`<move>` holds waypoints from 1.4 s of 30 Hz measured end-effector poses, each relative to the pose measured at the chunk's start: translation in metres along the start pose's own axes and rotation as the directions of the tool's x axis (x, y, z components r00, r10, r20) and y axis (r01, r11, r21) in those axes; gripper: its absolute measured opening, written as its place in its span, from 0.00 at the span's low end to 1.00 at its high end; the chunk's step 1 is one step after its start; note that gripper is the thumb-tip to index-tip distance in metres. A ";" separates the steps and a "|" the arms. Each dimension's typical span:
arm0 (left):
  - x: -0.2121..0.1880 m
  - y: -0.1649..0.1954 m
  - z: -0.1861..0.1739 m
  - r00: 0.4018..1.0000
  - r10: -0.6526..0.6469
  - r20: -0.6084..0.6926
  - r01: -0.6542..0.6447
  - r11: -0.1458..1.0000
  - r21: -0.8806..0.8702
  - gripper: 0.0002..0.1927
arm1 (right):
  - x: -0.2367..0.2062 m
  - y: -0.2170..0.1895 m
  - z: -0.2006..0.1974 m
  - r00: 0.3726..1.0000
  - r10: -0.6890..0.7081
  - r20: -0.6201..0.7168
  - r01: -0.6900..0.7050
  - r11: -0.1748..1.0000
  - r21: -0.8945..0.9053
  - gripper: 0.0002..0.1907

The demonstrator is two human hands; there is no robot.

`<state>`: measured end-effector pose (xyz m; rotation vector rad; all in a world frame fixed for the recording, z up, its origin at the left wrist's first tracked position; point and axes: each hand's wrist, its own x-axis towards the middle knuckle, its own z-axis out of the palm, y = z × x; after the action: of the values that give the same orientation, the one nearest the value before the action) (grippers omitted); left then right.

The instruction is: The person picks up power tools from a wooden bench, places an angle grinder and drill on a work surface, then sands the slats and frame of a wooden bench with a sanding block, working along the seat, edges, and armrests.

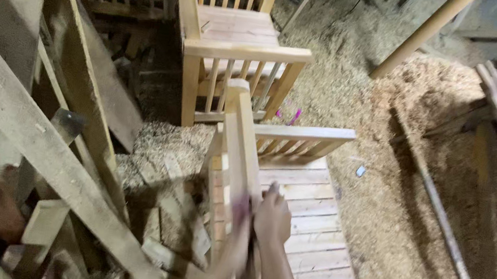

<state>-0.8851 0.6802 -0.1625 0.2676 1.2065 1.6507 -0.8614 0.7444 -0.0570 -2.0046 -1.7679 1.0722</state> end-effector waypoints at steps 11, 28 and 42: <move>0.124 0.098 0.033 0.995 -0.003 -0.101 0.003 1.000 0.006 0.55 | -0.069 0.116 -0.097 0.993 0.067 0.100 -0.105 0.886 0.451 0.36; 0.060 0.054 0.038 0.998 -0.001 -0.057 0.001 1.000 0.002 0.45 | -0.094 0.214 -0.119 0.998 0.064 0.004 -0.056 0.840 0.540 0.37; -0.232 -0.112 0.053 0.998 0.034 0.055 -0.028 0.993 -0.114 0.39 | -0.132 0.169 -0.090 0.998 -0.053 0.024 0.031 0.836 0.548 0.33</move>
<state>-0.6794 0.5172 -0.1431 0.2619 1.0671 1.7206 -0.6737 0.6073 -0.0544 -1.5870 -1.3035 1.4146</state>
